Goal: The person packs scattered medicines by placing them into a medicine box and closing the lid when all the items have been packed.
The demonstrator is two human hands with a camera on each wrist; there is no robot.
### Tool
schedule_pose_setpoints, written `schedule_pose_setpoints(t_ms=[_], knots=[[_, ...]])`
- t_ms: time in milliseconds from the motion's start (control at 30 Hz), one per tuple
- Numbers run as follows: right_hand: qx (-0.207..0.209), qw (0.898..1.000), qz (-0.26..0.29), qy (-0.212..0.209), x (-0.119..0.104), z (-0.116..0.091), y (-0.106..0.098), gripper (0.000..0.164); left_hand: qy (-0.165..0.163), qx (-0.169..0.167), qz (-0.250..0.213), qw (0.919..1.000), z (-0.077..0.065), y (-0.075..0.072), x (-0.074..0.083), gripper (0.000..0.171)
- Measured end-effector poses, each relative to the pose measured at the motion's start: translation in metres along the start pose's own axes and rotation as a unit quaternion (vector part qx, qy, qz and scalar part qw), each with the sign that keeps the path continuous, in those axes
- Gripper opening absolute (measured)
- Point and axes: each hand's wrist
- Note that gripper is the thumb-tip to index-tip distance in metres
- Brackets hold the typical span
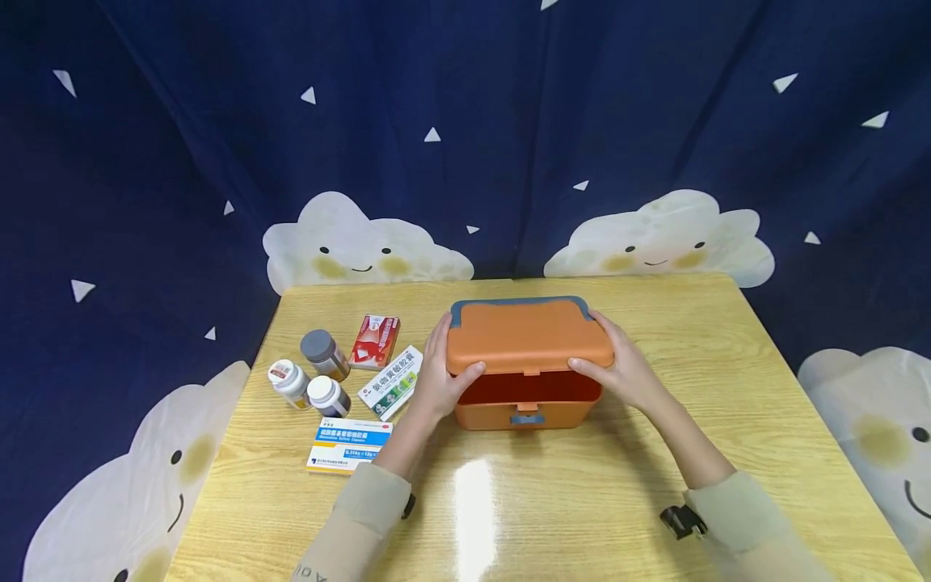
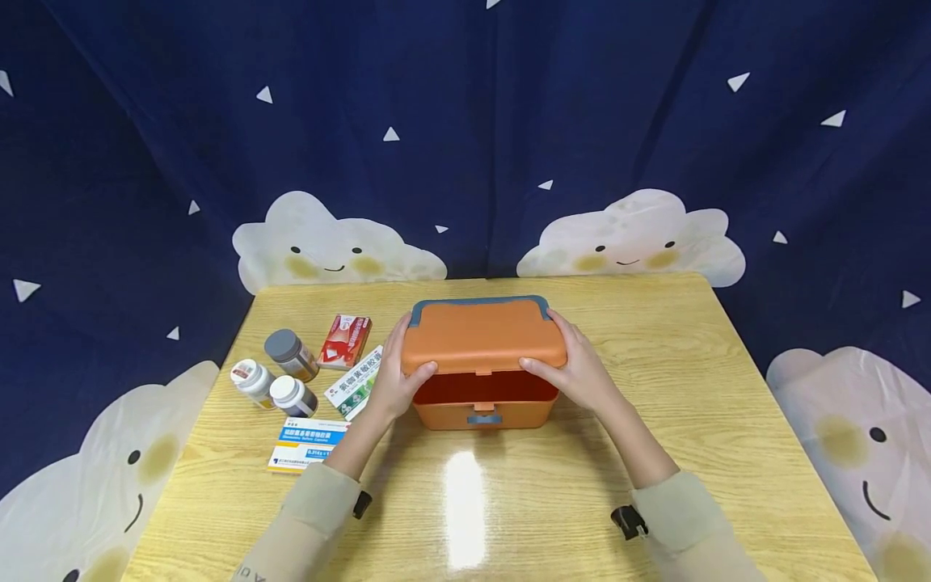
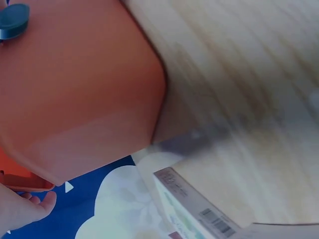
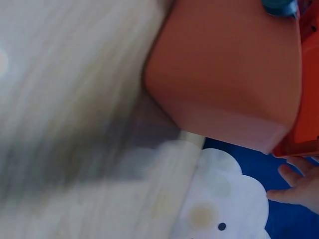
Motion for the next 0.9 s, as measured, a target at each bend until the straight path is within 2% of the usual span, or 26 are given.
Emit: schedule_pose_setpoints(t_ms=[233,467,567,667,733,900], knots=[[-0.007,1.000,0.001,0.026,-0.015,0.011,-0.008,0.079,-0.007,0.024,-0.042,0.9988,0.011,-0.005,0.010,0.102],[0.003,0.999,-0.013,0.048,-0.027,0.022,-0.013,0.075,-0.006,0.068,-0.024,0.9974,0.027,-0.010,0.017,0.094],[0.010,0.999,-0.001,0.052,-0.029,0.027,-0.015,0.072,-0.024,0.059,-0.012,0.9979,0.036,-0.016,0.022,0.097],[0.018,0.999,0.016,0.041,-0.030,0.031,-0.017,0.067,-0.055,0.038,-0.003,0.9978,0.043,-0.023,0.027,0.100],[0.021,0.999,0.026,0.031,-0.029,0.033,-0.018,0.064,-0.071,0.026,-0.004,0.9971,0.048,-0.027,0.029,0.094],[0.027,0.998,0.055,0.004,-0.020,0.036,-0.021,0.059,-0.095,0.000,-0.009,0.9954,0.059,-0.036,0.032,0.068]])
Point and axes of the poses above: each hand's wrist, its own z-axis towards the middle knuckle, its own y-axis out of the palm, x = y × z, and after that the axes turned 15 degrees about z, right-handed
